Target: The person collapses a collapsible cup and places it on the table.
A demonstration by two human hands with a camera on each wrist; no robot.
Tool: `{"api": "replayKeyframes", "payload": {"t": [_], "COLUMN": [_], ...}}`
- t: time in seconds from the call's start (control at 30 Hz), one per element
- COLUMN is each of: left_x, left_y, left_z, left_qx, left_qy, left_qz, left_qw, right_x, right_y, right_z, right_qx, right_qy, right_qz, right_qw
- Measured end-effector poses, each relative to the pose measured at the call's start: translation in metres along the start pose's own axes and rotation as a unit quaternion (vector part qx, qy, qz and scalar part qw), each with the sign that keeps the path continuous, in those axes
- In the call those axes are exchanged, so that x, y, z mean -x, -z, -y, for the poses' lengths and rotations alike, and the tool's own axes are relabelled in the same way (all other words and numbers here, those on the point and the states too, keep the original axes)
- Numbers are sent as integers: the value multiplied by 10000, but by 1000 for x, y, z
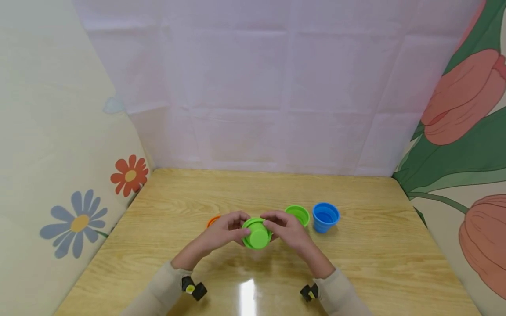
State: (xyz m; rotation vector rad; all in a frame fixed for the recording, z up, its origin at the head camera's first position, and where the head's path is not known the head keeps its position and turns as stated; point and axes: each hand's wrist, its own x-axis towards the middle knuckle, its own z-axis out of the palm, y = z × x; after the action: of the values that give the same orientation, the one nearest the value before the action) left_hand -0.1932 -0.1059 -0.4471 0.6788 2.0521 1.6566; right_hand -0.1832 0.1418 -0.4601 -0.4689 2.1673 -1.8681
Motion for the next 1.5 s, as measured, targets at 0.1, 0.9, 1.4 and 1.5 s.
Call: {"api": "replayKeyframes", "payload": {"t": [0.1, 0.9, 1.4, 1.5], "left_x": [0, -1, -5, -6], "left_y": [-1, -8, -13, -14], "left_z": [0, 5, 4, 3], "left_qx": [-64, -2159, -2453, -2440], "left_qy": [-7, -317, -290, -255], "left_qz": [-63, -385, -497, -496], "left_qw": [10000, 9751, 9677, 9682], "right_x": [0, 4, 4, 4], "right_y": [1, 4, -2, -4], "right_z": [0, -5, -9, -9], "right_qx": [13, 1331, 2286, 2300], "right_qy": [45, 701, 1352, 1440], "right_qz": [111, 1090, 686, 563], "right_qw": [9999, 9826, 9616, 9608]}}
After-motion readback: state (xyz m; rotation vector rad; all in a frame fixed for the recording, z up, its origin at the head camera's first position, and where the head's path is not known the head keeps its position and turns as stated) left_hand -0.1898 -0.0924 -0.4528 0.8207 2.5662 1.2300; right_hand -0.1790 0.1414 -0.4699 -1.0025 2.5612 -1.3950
